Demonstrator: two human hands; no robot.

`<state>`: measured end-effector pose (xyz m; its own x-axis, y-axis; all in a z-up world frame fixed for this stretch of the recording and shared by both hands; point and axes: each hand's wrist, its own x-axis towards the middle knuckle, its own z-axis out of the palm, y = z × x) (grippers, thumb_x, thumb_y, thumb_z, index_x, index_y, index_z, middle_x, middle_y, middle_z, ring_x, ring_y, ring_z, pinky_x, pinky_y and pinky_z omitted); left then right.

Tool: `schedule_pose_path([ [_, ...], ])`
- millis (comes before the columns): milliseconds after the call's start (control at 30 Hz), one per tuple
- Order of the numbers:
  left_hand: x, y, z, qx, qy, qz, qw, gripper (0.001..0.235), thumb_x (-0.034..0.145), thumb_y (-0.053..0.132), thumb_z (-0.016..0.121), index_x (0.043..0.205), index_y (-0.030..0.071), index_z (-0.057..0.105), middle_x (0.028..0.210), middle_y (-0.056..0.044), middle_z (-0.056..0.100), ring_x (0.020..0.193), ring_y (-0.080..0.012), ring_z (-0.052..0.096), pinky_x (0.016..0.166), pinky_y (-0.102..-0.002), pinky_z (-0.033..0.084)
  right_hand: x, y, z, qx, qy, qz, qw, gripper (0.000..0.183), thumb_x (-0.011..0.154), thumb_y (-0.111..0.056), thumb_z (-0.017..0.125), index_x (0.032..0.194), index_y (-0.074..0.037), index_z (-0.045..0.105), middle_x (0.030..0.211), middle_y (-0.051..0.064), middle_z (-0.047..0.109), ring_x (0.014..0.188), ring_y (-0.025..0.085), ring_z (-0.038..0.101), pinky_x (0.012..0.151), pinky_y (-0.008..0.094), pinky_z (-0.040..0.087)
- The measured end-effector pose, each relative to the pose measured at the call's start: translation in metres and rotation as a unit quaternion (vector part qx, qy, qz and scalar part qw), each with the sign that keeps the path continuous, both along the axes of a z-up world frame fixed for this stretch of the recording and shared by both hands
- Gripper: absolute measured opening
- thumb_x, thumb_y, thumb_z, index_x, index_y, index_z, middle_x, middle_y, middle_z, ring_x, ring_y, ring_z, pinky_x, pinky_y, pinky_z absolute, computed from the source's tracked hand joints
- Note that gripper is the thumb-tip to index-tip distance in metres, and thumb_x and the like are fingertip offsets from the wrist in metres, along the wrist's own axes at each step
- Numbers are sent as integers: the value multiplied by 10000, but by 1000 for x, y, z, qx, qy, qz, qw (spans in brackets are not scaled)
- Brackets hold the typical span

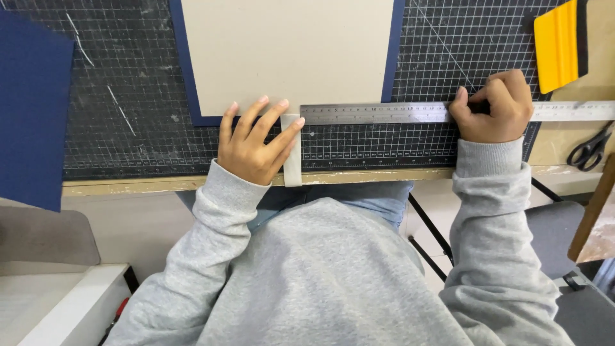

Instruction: The person applies adhesive to the edge of a beige paper sheet using a brush, then places a white paper strip along the edge and presses it down. They repeatedly measure and reposition the strip with a metal ruler to ensure alignment.

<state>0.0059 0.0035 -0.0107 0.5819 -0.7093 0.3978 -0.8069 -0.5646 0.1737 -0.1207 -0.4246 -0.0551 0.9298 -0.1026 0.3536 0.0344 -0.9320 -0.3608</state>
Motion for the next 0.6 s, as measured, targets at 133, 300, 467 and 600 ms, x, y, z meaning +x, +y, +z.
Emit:
schedule_pose_path([
  [133, 0, 0, 1, -8, 8, 2, 1000, 197, 1003, 279, 748, 1196, 274, 785, 1282, -56, 717, 1195, -285, 650, 1086, -523, 387, 0, 0, -1, -4, -4, 3, 1000, 452, 927, 39, 914, 717, -17, 517, 872, 152, 566, 765, 272, 521, 622, 382, 430],
  [300, 0, -1, 2, -7, 12, 0, 1000, 206, 992, 268, 761, 1197, 271, 783, 1282, -64, 716, 1188, -294, 653, 1065, -536, 406, 1, -1, -2, -11, -12, 10, 1000, 424, 933, 24, 915, 744, -22, 538, 864, 150, 579, 752, 267, 527, 605, 374, 423],
  [467, 0, 0, -1, -10, 13, -5, 1000, 215, 996, 264, 748, 1207, 268, 786, 1289, -69, 715, 1192, -298, 651, 1086, -533, 374, 0, -2, -4, -30, -3, 2, 1000, 388, 925, -9, 928, 750, -27, 582, 862, 135, 592, 750, 253, 534, 609, 360, 427],
  [600, 0, 0, 0, -6, 11, -8, 1000, 210, 991, 262, 759, 1198, 261, 788, 1291, -72, 712, 1197, -298, 646, 1088, -532, 375, 1, -2, -3, -22, -6, 9, 1000, 400, 942, 0, 925, 748, -19, 576, 857, 139, 588, 755, 256, 536, 619, 361, 438],
])
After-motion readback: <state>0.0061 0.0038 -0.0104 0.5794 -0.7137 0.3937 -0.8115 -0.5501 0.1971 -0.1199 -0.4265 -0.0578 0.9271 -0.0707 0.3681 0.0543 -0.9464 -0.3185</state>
